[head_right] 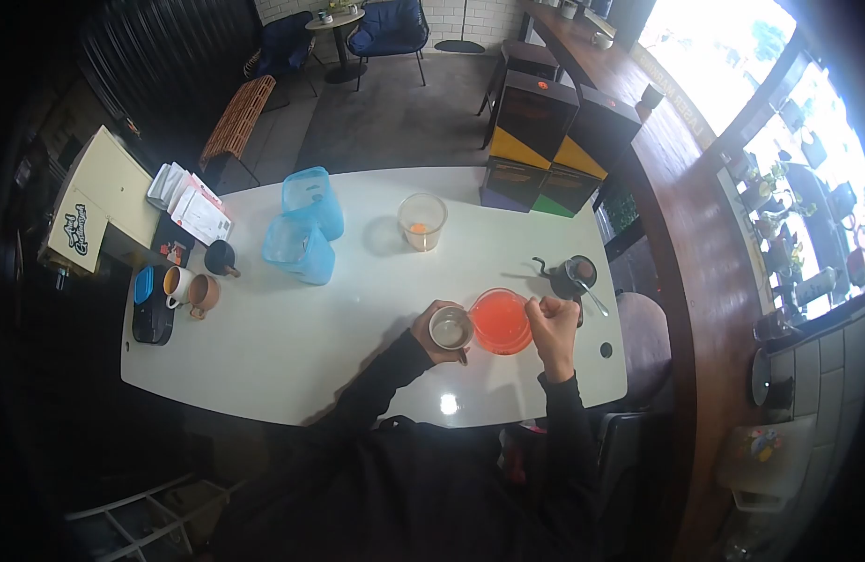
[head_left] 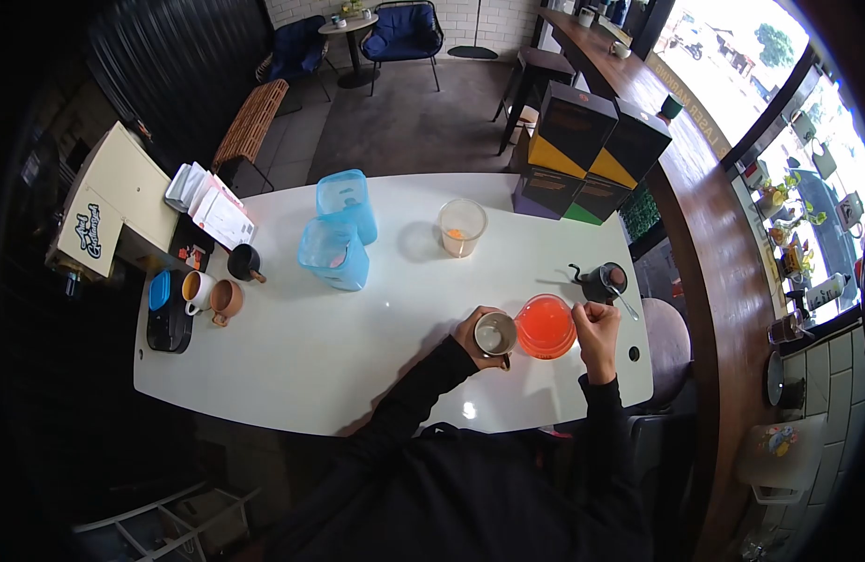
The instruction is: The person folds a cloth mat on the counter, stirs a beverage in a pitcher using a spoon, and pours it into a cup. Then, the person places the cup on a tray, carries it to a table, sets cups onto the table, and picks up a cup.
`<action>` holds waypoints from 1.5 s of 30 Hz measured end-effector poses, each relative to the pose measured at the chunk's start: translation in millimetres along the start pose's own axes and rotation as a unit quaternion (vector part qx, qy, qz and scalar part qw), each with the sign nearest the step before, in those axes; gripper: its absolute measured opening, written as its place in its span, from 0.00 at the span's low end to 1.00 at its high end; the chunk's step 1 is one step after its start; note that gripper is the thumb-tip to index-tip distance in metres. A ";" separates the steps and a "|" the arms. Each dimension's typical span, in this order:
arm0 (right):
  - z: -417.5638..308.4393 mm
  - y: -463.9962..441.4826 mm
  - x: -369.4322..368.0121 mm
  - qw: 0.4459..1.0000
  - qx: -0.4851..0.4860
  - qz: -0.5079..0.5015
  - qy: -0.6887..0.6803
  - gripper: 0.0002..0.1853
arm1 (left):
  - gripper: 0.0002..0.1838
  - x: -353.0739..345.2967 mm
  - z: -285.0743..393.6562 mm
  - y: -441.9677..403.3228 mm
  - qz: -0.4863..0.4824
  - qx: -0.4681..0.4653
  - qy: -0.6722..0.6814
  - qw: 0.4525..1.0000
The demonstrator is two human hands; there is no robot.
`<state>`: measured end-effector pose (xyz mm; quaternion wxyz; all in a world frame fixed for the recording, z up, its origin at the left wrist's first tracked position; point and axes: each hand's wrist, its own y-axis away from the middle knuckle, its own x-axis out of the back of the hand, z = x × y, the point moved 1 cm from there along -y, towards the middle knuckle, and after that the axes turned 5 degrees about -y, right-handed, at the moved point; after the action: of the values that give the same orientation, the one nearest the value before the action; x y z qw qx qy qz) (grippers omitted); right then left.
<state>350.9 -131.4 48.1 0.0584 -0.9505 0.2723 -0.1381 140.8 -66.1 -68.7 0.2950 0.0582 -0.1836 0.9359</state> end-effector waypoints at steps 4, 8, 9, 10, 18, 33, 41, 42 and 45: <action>6.0 -4.4 2.4 0.999 0.023 -0.014 0.038 0.22 | 0.41 0.4 0.8 -0.5 0.000 -0.009 0.020 1.000; -6.1 -6.1 5.4 0.997 0.023 -0.025 0.063 0.22 | 0.43 0.6 0.9 -0.6 0.001 -0.012 0.009 1.000; -9.5 -6.5 5.9 0.997 0.021 -0.024 0.067 0.22 | 0.43 0.9 1.4 -0.6 0.000 -0.012 0.009 1.000; -12.3 -7.6 7.3 0.997 0.021 -0.024 0.067 0.22 | 0.43 1.4 2.0 -0.5 -0.002 -0.009 0.010 1.000; -30.7 -16.3 15.4 0.996 0.028 -0.044 0.075 0.23 | 0.43 1.8 1.9 -1.0 0.000 0.007 -0.003 1.000; -67.1 -32.3 34.5 0.992 0.053 -0.079 0.088 0.19 | 0.49 0.0 -3.1 -0.1 -0.015 0.032 -0.027 0.999; -63.0 -36.8 38.2 0.991 0.080 -0.078 0.067 0.20 | 0.48 -1.1 -4.8 0.2 -0.005 0.023 -0.013 1.000; -62.1 -36.2 38.3 0.992 0.073 -0.075 0.069 0.20 | 0.48 -1.5 -5.9 0.6 -0.005 0.023 -0.014 1.000; -61.9 -33.9 37.2 0.991 0.074 -0.071 0.081 0.20 | 0.48 -2.4 -8.3 0.5 -0.005 0.014 -0.004 1.000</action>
<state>379.9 -124.8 122.1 0.0967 -0.9461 0.1967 -0.2385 142.5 -64.6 -77.0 0.2978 0.0670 -0.1715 0.9367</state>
